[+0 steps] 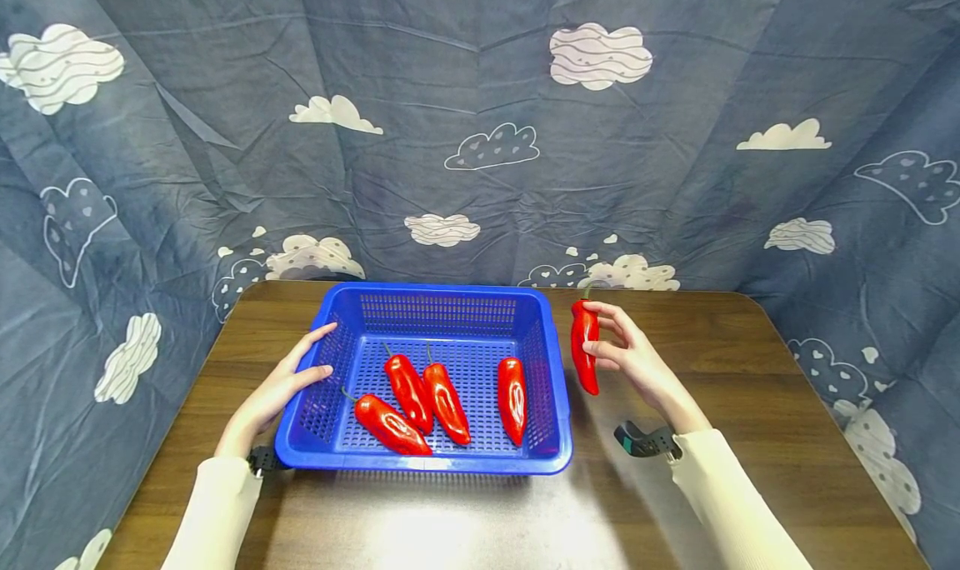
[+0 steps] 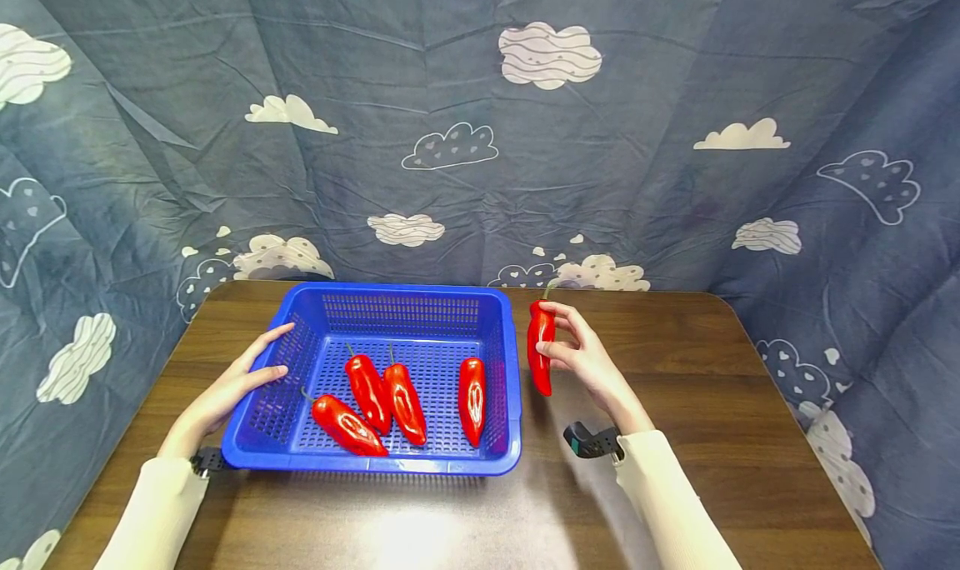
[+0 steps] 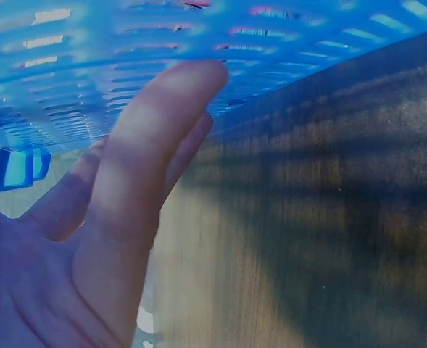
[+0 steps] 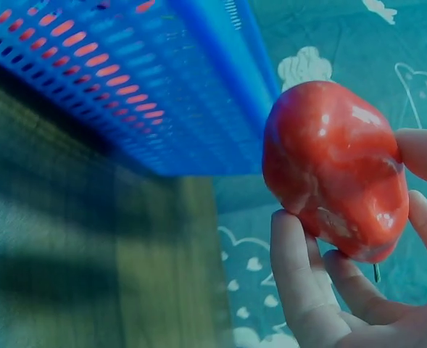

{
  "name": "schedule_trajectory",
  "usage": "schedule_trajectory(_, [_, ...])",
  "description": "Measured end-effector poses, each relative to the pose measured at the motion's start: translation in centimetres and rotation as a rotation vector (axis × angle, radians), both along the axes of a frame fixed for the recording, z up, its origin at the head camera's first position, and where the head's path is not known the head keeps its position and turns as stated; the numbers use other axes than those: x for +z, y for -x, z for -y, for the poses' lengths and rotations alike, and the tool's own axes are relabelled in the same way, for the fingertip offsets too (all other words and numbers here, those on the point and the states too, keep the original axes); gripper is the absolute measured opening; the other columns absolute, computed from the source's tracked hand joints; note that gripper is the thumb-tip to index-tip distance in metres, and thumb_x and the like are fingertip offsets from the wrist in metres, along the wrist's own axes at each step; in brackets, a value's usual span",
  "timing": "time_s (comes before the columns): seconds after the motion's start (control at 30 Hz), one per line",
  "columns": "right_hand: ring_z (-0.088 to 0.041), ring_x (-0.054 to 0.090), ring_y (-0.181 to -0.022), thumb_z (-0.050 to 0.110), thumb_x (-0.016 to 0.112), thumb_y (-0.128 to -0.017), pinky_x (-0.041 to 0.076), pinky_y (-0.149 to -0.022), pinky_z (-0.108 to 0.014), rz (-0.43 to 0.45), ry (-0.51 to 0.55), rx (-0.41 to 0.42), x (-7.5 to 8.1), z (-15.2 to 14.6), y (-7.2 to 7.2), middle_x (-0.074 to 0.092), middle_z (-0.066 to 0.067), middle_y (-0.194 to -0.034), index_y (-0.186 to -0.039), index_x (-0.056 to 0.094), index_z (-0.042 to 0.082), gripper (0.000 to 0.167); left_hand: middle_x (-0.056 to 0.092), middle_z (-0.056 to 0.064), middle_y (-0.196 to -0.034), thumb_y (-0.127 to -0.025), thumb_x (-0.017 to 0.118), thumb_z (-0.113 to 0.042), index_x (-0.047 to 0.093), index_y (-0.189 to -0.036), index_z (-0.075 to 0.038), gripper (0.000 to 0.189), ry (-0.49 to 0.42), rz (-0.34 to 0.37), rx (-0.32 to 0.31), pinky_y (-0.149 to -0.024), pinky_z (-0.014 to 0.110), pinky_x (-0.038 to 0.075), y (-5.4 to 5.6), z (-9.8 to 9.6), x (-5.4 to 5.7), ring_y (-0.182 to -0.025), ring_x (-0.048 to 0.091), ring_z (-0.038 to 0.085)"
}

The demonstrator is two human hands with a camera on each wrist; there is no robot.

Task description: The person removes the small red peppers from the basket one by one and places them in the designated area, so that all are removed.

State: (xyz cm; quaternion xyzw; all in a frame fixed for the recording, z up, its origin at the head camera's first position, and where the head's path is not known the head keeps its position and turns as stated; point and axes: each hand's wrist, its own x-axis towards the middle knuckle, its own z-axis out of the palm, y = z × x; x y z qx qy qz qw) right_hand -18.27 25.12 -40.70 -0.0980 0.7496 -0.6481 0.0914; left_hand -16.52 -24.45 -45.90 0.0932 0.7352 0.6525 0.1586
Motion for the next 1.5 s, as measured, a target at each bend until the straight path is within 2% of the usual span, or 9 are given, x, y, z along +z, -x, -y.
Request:
schedule_trajectory(0.47, [-0.021, 0.057, -0.1, 0.002, 0.057, -0.091, 0.051, -0.082, -0.042, 0.014, -0.041, -0.024, -3.0, -0.9, 0.4, 0.037, -0.027, -0.136, -0.141, 0.035, 0.004, 0.055, 0.018, 0.026, -0.148, -0.098, 0.05, -0.013, 0.018, -0.153, -0.022, 0.064, -0.021, 0.012, 0.006, -0.078, 0.049, 0.052, 0.1, 0.0, -0.2, -0.113, 0.046, 0.043])
schedule_trajectory(0.7, [-0.025, 0.057, -0.098, 0.001, 0.056, -0.09, 0.052, -0.079, -0.04, 0.042, -0.064, -0.049, -4.2, -1.0, 0.3, 0.036, -0.028, -0.137, -0.141, 0.036, 0.004, 0.055, 0.019, 0.026, -0.148, -0.098, 0.049, -0.012, 0.018, -0.153, -0.022, 0.063, -0.039, 0.018, 0.005, -0.078, 0.05, 0.052, 0.2, -0.1, -0.3, -0.113, 0.046, 0.045])
schedule_trajectory(1.0, [-0.028, 0.056, -0.098, -0.002, 0.056, -0.089, 0.053, -0.077, -0.048, 0.053, -0.059, -0.06, -5.7, -0.9, 0.2, 0.035, -0.032, -0.134, -0.14, 0.036, 0.001, 0.055, 0.017, 0.025, -0.15, -0.098, 0.049, -0.013, 0.019, -0.152, -0.022, 0.063, -0.025, 0.012, 0.009, -0.08, 0.048, 0.051, 0.2, 0.0, -0.4, -0.117, 0.042, 0.046])
schedule_trajectory(1.33, [-0.036, 0.051, -0.106, -0.002, 0.057, -0.088, 0.054, -0.076, -0.044, 0.083, -0.125, -0.077, -6.7, -0.8, 0.3, 0.035, -0.033, -0.133, -0.141, 0.036, 0.0, 0.056, 0.017, 0.025, -0.149, -0.098, 0.049, -0.013, 0.019, -0.152, -0.021, 0.062, -0.039, 0.014, 0.014, -0.078, 0.049, 0.052, 0.2, 0.0, -0.6, -0.114, 0.044, 0.046])
schedule_trajectory(1.5, [-0.033, 0.053, -0.103, -0.004, 0.057, -0.088, 0.054, -0.075, -0.042, 0.081, -0.148, -0.083, -7.2, -0.7, 0.4, 0.039, -0.033, -0.13, -0.14, 0.038, 0.0, 0.056, 0.017, 0.025, -0.149, -0.098, 0.049, -0.013, 0.02, -0.152, -0.021, 0.062, -0.043, 0.016, 0.016, -0.077, 0.049, 0.052, 0.2, 0.0, -0.5, -0.113, 0.045, 0.045])
